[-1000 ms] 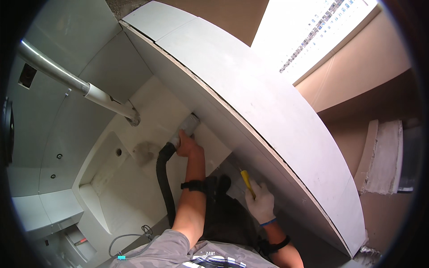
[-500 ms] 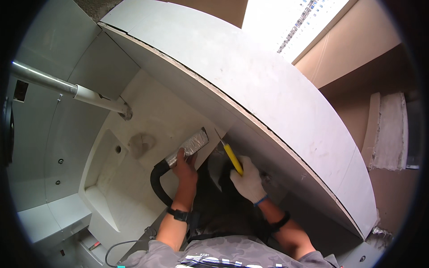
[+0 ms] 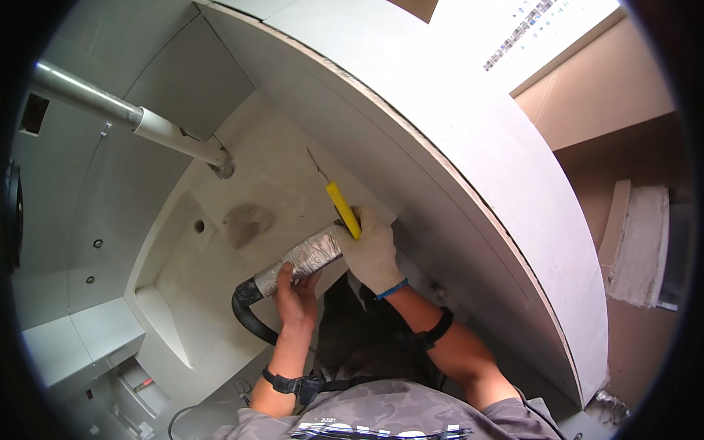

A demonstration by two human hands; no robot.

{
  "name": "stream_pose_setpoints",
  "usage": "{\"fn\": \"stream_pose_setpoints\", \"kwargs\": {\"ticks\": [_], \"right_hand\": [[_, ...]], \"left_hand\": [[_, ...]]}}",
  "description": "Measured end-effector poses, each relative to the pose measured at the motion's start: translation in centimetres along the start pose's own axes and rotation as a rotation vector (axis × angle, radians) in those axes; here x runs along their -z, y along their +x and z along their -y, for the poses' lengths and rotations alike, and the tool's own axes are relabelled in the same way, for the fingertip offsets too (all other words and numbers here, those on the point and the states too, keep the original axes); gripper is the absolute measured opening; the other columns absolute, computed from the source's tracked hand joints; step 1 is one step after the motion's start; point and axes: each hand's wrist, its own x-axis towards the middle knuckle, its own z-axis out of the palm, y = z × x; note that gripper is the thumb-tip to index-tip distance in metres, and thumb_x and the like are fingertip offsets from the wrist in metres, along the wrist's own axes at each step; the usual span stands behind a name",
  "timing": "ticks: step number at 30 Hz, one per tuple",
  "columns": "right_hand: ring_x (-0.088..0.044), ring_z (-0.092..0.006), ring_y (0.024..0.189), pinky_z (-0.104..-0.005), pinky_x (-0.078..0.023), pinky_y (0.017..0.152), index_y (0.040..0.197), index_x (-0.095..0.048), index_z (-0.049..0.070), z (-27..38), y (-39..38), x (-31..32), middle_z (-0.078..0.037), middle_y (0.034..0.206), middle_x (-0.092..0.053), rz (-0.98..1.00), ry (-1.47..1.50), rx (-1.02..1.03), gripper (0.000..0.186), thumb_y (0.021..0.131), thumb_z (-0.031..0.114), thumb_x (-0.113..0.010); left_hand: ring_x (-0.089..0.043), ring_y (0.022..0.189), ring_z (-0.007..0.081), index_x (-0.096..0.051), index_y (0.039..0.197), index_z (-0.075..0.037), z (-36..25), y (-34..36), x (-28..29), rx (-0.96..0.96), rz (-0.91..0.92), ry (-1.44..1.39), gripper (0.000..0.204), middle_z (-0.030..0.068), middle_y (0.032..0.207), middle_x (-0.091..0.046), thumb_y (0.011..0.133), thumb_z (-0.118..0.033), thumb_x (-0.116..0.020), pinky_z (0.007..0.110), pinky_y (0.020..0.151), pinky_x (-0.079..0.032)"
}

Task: The recorder is using a vacuum and a utility knife to clean and prepare tile joints during a renovation.

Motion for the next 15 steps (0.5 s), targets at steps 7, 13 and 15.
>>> {"fn": "stream_pose_setpoints", "kwargs": {"ticks": [7,13,15], "right_hand": [[-0.075,-0.0383,0.087,-0.0408,-0.058,0.077,0.116,-0.067,-0.001,2.2,1.7,-0.6,-0.025,0.096,-0.073,0.129,-0.239,0.156,0.027,0.092,0.009,-0.074],[-0.07,-0.0469,0.095,-0.051,-0.056,0.08,0.117,-0.063,0.002,4.3,2.0,-0.5,-0.025,0.102,-0.072,0.268,-0.517,0.377,0.029,0.09,0.009,-0.071],[-0.069,-0.0472,0.094,-0.0502,-0.057,0.079,0.117,-0.064,0.002,4.3,2.6,0.4,-0.025,0.101,-0.071,0.207,-0.439,0.313,0.028,0.091,0.009,-0.07]], "left_hand": [[-0.07,0.114,0.0305,-0.053,0.134,-0.005,-1.9,1.1,0.9,-0.056,-0.012,0.007,0.044,0.0131,0.129,-0.064,0.097,-0.019,-0.072,0.051,0.095,-0.064],[-0.071,0.111,0.0293,-0.056,0.13,-0.003,-3.0,1.6,1.4,-0.059,-0.019,-0.025,0.044,0.0121,0.126,-0.066,0.096,-0.023,-0.074,0.048,0.093,-0.065],[-0.071,0.111,0.0288,-0.056,0.13,-0.004,-5.2,3.8,2.4,-0.033,-0.068,-0.081,0.044,0.0117,0.125,-0.066,0.095,-0.025,-0.074,0.047,0.094,-0.064]]}}
